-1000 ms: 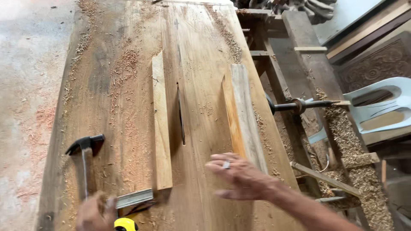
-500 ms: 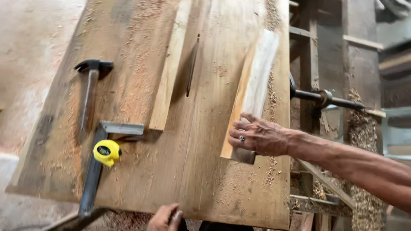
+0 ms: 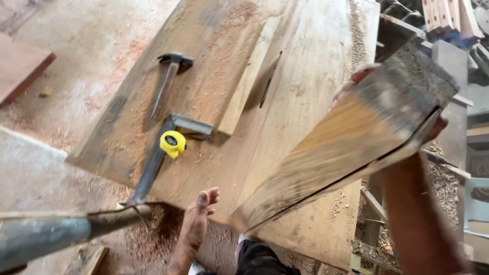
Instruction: The person aligns and positions wooden boards and strips on a workbench, fitting pieces edge to edge. They use a try square and a tape measure to take measurements, then mark a board with a pen along the extended tape measure.
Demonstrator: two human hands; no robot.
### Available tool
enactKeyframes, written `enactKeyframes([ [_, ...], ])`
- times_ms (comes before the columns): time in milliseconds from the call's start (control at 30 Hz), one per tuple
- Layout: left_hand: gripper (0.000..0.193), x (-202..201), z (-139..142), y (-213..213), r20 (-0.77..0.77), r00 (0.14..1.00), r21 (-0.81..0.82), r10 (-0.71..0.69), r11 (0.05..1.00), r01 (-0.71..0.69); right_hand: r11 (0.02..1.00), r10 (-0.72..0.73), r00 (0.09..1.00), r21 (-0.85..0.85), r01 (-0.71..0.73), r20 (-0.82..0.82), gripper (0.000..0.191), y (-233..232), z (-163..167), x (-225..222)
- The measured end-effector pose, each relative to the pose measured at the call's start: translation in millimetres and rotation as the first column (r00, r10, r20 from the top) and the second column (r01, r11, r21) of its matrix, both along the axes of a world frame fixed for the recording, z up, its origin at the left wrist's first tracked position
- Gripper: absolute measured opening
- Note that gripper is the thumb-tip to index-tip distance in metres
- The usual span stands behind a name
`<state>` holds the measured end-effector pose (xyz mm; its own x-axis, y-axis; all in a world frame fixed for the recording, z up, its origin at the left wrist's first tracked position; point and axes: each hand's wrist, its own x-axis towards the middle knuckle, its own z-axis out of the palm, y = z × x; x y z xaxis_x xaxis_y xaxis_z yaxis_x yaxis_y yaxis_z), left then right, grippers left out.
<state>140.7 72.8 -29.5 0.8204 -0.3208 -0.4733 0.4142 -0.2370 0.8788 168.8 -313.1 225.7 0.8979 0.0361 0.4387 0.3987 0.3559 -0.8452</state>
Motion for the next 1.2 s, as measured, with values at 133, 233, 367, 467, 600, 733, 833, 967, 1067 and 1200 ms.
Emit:
enactKeyframes([
  [133, 0.102, -42.4, -27.3, 32.7, -0.276, 0.953, -0.117, -0.123, 0.989, 0.094, 0.961, -0.259, 0.947, 0.046, 0.272, -0.190, 0.063, 40.8, -78.2, -9.9],
  [233, 0.105, -75.7, -41.2, 70.2, -0.323, 0.928, -0.136, -0.187, 0.979, 0.150, 0.884, -0.440, 0.854, 0.032, 0.466, -0.279, 0.060, 57.0, -136.5, -11.8],
  [367, 0.099, -99.4, -38.9, 113.2, -0.378, 0.918, 0.004, -0.120, 0.991, 0.131, 0.813, -0.555, 0.754, -0.038, 0.581, -0.352, 0.057, 74.7, -214.0, 4.4],
  [467, 0.102, -104.0, -25.1, 118.9, -0.361, 0.931, 0.344, -0.052, 0.921, 0.184, 0.811, -0.567, 0.671, -0.180, 0.557, -0.478, 0.056, 91.3, -259.3, 25.3],
  [600, 0.107, -111.5, -5.4, 94.0, -0.020, 0.973, 0.486, -0.231, 0.848, 0.211, 0.636, -0.618, 0.204, -0.331, 0.697, -0.759, 0.054, 136.8, -277.8, 0.7],
  [733, 0.101, -109.9, 2.1, 69.4, -0.050, 0.948, 0.473, -0.314, 0.829, 0.300, 0.758, -0.636, 0.373, -0.456, 0.467, -0.675, 0.072, 222.1, -264.5, -68.4],
  [833, 0.098, -113.3, 8.6, 65.9, -0.026, 0.983, 0.362, -0.180, 0.915, 0.178, 0.698, -0.709, 0.173, -0.645, 0.312, -0.684, 0.091, 257.5, -245.9, -89.7],
  [967, 0.098, -110.4, 20.9, 66.2, 0.199, 0.977, 0.205, -0.078, 0.978, 0.036, 0.715, -0.672, 0.013, -0.645, 0.270, -0.740, 0.086, 269.1, -227.0, -74.3],
  [1067, 0.087, -95.1, 29.4, 63.8, 0.330, 0.939, 0.155, -0.091, 0.987, 0.041, 0.749, -0.629, 0.061, -0.583, 0.314, -0.775, 0.084, 270.4, -220.1, -62.1],
  [1200, 0.061, -63.8, 35.9, 68.1, 0.325, 0.945, 0.144, -0.049, 0.990, 0.002, 0.734, -0.622, -0.026, -0.595, 0.328, -0.783, 0.080, 274.9, -231.7, -34.6],
])
